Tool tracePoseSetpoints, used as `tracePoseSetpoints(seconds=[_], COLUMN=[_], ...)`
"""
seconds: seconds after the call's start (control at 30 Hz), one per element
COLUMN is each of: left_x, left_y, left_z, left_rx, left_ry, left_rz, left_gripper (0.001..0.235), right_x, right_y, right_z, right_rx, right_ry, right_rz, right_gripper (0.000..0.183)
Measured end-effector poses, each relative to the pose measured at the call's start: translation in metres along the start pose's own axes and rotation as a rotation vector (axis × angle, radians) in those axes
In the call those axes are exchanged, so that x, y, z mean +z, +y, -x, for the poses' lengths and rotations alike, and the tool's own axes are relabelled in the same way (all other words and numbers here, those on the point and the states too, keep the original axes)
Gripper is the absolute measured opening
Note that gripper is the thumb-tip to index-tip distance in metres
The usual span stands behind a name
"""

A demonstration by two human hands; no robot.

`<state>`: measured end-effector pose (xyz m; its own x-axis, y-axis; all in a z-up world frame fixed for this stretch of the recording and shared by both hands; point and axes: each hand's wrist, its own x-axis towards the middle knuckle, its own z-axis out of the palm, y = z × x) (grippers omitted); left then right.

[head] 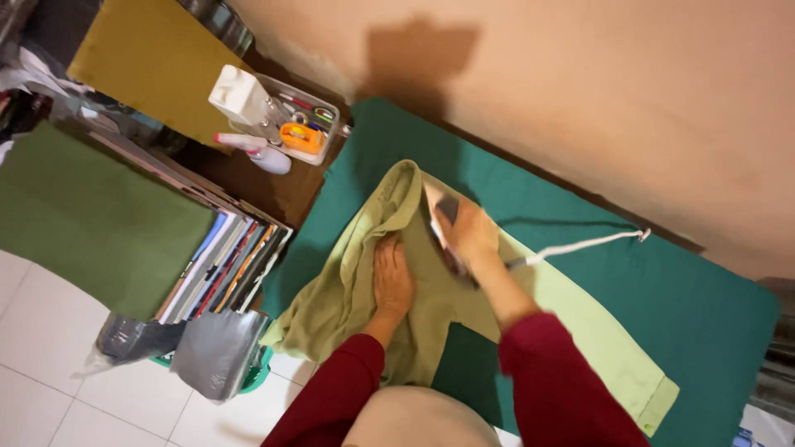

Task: The person is ironing a green shirt on an ironing board.

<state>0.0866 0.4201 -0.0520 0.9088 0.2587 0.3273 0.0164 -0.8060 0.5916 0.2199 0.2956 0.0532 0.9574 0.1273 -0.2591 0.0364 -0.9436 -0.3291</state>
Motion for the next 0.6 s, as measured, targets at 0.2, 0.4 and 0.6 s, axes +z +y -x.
tracePoseSetpoints(seconds=[0.2,0.4,0.6], left_x=[0.016,0.013,0.002], left_y=[-0.010,-0.008,-0.008], left_z=[0.006,0.003,0.005], left_rx=[-0.013,-0.022,-0.010], left_ry=[0.003,-0.021,-0.029], left_rz=[0.027,-0.008,0.003], left_gripper=[0.046,0.049,0.050], right_x=[-0.004,-0.010,-0.024], right_y=[0.009,0.015,-0.008], right_z=[0.079,0.012,-0.034], right_rx=[-0.005,-0.024,0.034], right_ry=[-0.066,0.004,0.039], right_rz=[0.028,0.143,0.083], right_gripper=[0.052,0.060,0.064])
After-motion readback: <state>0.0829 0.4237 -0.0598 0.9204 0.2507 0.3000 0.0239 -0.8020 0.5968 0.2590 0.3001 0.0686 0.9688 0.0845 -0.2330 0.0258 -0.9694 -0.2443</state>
